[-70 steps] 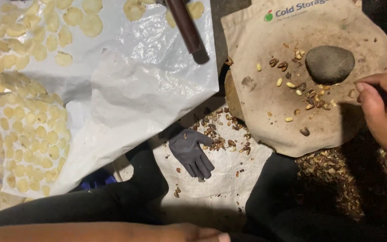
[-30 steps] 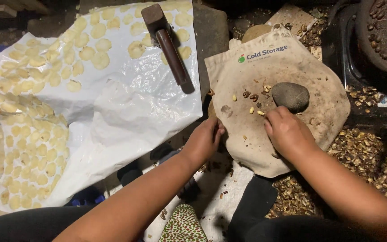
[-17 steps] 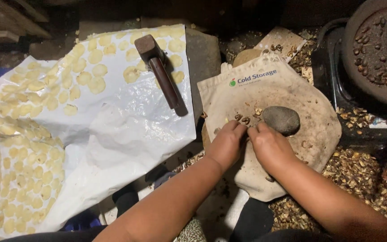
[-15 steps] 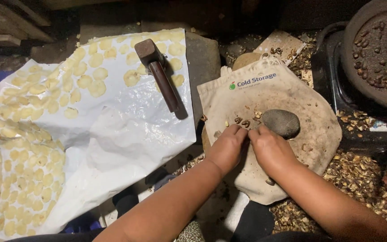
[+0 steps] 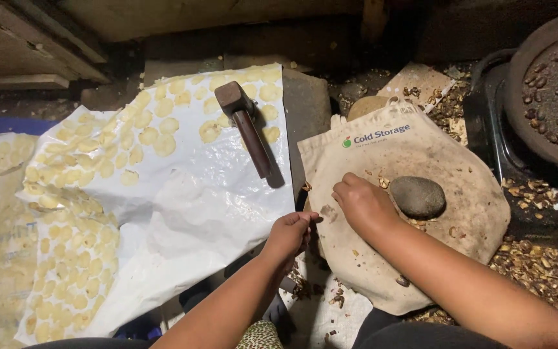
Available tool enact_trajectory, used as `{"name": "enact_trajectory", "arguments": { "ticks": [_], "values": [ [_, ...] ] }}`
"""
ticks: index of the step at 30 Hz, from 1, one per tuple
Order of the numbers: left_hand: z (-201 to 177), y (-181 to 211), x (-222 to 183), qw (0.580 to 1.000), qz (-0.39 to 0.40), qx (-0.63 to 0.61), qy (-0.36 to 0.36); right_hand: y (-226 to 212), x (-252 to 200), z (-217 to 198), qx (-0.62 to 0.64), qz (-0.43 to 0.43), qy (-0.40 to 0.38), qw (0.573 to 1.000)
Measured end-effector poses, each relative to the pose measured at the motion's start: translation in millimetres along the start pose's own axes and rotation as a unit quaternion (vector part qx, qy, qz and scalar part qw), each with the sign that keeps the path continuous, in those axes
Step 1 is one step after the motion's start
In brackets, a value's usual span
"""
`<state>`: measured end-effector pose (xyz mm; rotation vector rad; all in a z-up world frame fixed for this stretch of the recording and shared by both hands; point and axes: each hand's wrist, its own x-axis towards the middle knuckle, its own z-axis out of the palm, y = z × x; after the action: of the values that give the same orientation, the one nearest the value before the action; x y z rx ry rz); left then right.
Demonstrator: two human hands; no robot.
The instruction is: Cracking nut shells with a mallet, roasting them in a pan, and sorting them by hand.
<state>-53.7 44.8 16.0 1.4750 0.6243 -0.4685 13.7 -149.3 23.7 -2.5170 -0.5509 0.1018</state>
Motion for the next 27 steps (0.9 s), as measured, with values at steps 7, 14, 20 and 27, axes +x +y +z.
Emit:
{"name": "enact_trajectory", "arguments": {
  "ticks": [7, 14, 20, 27],
  "values": [
    [13, 37, -15, 0.960, -0.119, -0.254, -0.009, 5, 6, 1, -0.104, 0.008, -0.040, 0.994],
    [34, 43, 16, 0.818, -0.168, -0.496, -0.236, -83, -5, -105, -0.126, -0.075, 0.088, 0.985],
    [-48, 233, 45, 0.963, 0.086, 0.061, -0.246, -130, 47, -189, -0.253, -0.010, 0.146, 0.956],
    [-267, 251, 88, 0.916, 0.340, 0.187, 0.098, -161, 190, -51, -0.229, 0.028, -0.130, 0.964]
  ]
}}
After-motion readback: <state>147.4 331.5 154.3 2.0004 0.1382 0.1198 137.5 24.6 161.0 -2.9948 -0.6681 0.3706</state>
